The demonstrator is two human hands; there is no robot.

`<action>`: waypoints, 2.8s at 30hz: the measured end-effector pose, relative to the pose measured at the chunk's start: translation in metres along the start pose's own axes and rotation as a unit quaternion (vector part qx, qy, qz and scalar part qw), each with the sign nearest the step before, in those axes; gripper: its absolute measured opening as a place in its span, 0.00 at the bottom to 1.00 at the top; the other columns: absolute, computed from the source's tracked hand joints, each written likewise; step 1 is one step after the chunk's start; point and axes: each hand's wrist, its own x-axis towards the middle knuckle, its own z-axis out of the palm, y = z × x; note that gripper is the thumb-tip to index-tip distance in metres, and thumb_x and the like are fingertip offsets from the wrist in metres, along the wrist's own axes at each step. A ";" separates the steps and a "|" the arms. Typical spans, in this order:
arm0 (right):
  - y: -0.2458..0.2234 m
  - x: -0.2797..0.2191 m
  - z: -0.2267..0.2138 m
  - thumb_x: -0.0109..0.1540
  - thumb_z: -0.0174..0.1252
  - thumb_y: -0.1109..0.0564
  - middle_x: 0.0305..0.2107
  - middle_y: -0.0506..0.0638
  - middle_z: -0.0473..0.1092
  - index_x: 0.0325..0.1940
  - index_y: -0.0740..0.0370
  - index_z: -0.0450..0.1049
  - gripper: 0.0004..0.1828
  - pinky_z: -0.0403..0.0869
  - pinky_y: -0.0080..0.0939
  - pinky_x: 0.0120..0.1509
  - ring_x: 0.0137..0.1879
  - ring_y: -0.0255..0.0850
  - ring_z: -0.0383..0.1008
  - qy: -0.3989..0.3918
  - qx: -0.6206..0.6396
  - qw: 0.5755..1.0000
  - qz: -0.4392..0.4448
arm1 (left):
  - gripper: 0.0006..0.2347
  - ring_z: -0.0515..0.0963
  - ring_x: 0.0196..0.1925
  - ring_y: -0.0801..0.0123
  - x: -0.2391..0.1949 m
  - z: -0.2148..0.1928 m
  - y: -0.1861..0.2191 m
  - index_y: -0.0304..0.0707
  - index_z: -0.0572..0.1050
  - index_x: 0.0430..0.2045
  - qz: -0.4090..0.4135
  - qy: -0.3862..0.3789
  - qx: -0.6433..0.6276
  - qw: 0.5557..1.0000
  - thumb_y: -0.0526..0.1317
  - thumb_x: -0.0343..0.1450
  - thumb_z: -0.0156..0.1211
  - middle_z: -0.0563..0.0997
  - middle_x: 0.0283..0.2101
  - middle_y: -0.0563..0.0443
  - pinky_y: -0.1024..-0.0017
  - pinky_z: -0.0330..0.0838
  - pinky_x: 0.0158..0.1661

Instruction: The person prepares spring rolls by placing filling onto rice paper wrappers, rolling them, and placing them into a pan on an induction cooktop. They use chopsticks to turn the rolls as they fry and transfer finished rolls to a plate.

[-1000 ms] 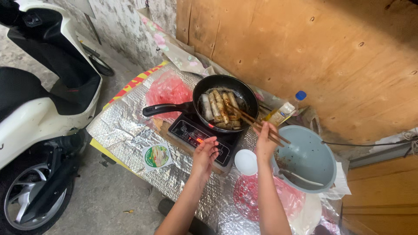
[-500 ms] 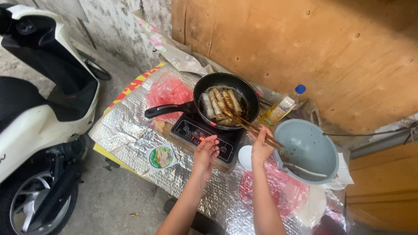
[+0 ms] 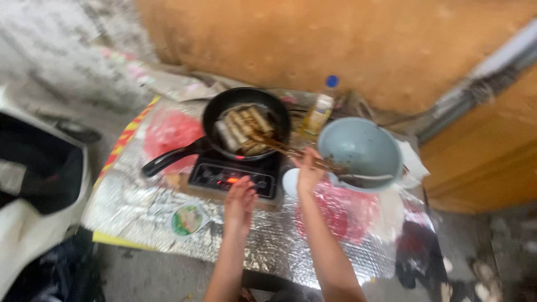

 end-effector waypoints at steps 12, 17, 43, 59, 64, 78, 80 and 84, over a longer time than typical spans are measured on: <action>0.008 0.023 0.016 0.69 0.56 0.54 0.38 0.56 0.75 0.52 0.70 0.75 0.16 0.84 0.42 0.39 0.39 0.42 0.79 -0.001 0.030 1.000 0.000 | 0.12 0.79 0.36 0.75 -0.019 0.015 -0.014 0.37 0.75 0.52 0.050 0.021 -0.014 0.998 0.38 0.74 0.58 0.81 0.38 0.56 0.72 0.76 0.40; 0.003 0.030 0.019 0.70 0.54 0.52 0.40 0.55 0.75 0.53 0.69 0.75 0.16 0.85 0.42 0.42 0.42 0.41 0.80 0.009 0.025 1.000 -0.005 | 0.12 0.79 0.36 0.76 -0.019 0.009 -0.013 0.38 0.76 0.51 0.056 0.053 -0.016 0.997 0.38 0.74 0.57 0.81 0.38 0.56 0.73 0.76 0.41; -0.078 0.065 -0.126 0.68 0.56 0.54 0.41 0.52 0.74 0.52 0.63 0.73 0.12 0.84 0.58 0.48 0.40 0.43 0.79 0.113 0.190 0.970 0.097 | 0.08 0.78 0.35 0.77 -0.013 0.094 -0.105 0.39 0.78 0.45 -0.028 -0.012 0.004 1.000 0.36 0.73 0.58 0.81 0.38 0.57 0.73 0.75 0.40; -0.174 0.283 -0.500 0.68 0.56 0.57 0.45 0.53 0.74 0.52 0.64 0.68 0.11 0.86 0.52 0.44 0.44 0.46 0.80 0.244 0.098 0.965 0.029 | 0.07 0.75 0.36 0.76 -0.073 0.279 -0.388 0.36 0.78 0.43 -0.110 -0.064 0.058 0.990 0.35 0.74 0.56 0.79 0.37 0.56 0.74 0.73 0.42; -0.119 0.335 -0.515 0.68 0.57 0.59 0.43 0.57 0.72 0.52 0.65 0.66 0.11 0.86 0.51 0.40 0.38 0.51 0.81 0.231 0.048 0.971 0.041 | 0.07 0.75 0.36 0.76 -0.081 0.284 -0.399 0.37 0.78 0.43 -0.091 -0.040 0.063 0.993 0.36 0.74 0.56 0.79 0.37 0.56 0.74 0.72 0.42; -0.127 0.341 -0.504 0.67 0.58 0.58 0.51 0.55 0.69 0.59 0.61 0.60 0.20 0.87 0.47 0.41 0.47 0.46 0.78 0.192 -0.012 0.980 0.050 | 0.08 0.75 0.37 0.75 -0.077 0.282 -0.419 0.36 0.79 0.44 -0.082 -0.021 0.054 0.995 0.37 0.74 0.57 0.79 0.38 0.56 0.74 0.72 0.43; -0.146 0.328 -0.488 0.68 0.57 0.57 0.52 0.55 0.68 0.58 0.63 0.62 0.17 0.87 0.47 0.43 0.49 0.45 0.78 0.168 -0.032 0.985 0.021 | 0.08 0.75 0.37 0.75 -0.076 0.283 -0.420 0.36 0.79 0.44 -0.089 -0.021 0.053 0.994 0.37 0.74 0.57 0.79 0.39 0.55 0.74 0.72 0.43; -0.196 0.285 -0.446 0.70 0.54 0.55 0.50 0.56 0.70 0.53 0.65 0.69 0.12 0.84 0.44 0.46 0.49 0.45 0.80 0.102 -0.120 0.987 -0.036 | 0.08 0.77 0.37 0.74 -0.077 0.285 -0.416 0.34 0.78 0.44 -0.087 -0.030 0.048 0.995 0.36 0.74 0.57 0.80 0.39 0.54 0.72 0.74 0.45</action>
